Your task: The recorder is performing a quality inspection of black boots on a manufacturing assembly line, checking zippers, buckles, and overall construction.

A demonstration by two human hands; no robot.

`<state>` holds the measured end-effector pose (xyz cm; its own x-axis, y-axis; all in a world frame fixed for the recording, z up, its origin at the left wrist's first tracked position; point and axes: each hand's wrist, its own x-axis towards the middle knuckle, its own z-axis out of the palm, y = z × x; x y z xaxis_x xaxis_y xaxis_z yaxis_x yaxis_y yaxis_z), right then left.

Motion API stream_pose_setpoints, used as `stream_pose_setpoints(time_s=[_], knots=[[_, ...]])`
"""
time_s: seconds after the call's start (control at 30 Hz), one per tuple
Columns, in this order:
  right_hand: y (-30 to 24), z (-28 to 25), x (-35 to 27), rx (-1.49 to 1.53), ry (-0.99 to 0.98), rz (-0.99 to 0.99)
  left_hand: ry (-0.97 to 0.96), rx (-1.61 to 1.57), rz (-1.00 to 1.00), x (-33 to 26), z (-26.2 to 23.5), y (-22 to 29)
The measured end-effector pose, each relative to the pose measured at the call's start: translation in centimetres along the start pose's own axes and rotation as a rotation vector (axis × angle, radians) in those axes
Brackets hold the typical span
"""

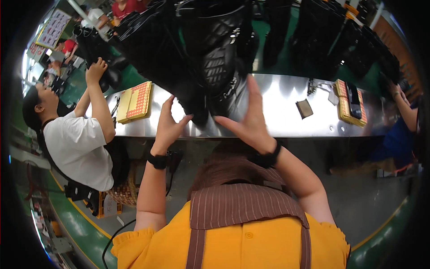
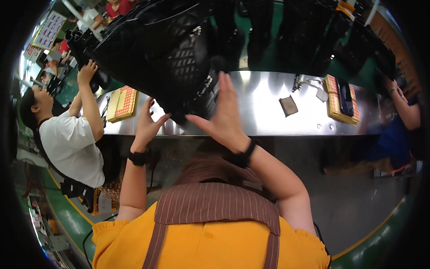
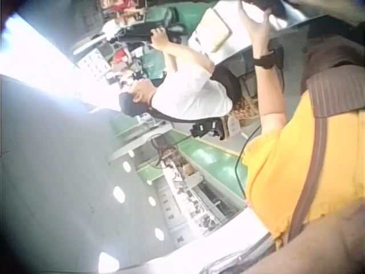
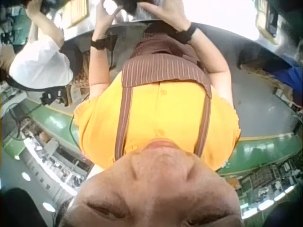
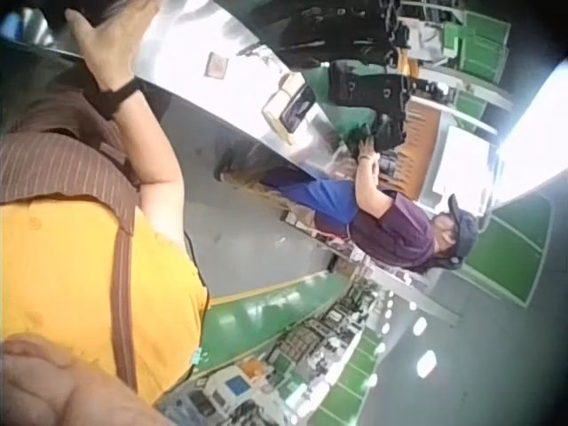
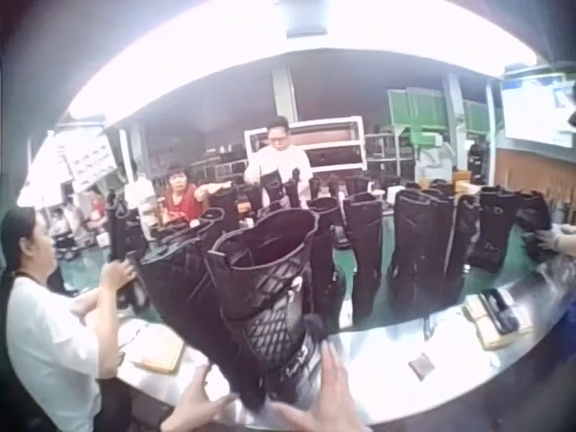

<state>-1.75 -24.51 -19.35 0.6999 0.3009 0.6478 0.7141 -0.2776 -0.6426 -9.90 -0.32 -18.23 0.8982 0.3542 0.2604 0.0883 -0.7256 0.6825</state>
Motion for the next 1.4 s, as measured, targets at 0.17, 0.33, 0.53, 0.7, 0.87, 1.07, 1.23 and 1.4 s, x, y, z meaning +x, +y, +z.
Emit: stream_pose_setpoints(time_s=[0.17,0.33,0.53,0.7,0.87,1.07,1.23,1.4], knots=[[0.6,4.8,2.7,-0.069,-0.066,0.239,-0.066,-0.451,0.142,1.9,4.7,-1.2],[1.9,2.1,3.2,-0.045,0.034,0.220,0.093,-0.475,0.016,1.3,7.0,0.0],[3.3,0.9,2.5,-0.007,-0.013,0.275,0.169,-0.435,0.007,1.4,8.0,-0.4],[5.6,-6.3,-0.4,0.041,0.099,0.388,0.023,-0.665,-0.116,1.2,7.1,-1.1],[8.9,-11.8,-0.7,-0.116,0.229,0.527,-0.089,-0.757,-0.139,2.3,8.5,-1.0],[9.6,-12.4,-0.6,-0.131,0.250,0.597,-0.264,-0.721,-0.194,4.4,7.7,-0.9],[10.0,-14.3,0.2,0.228,-0.019,0.803,-0.264,-0.632,-0.169,5.3,6.3,0.0],[9.4,-14.8,1.7,0.108,-0.051,0.927,-0.355,-0.487,-0.299,5.9,5.8,0.8]])
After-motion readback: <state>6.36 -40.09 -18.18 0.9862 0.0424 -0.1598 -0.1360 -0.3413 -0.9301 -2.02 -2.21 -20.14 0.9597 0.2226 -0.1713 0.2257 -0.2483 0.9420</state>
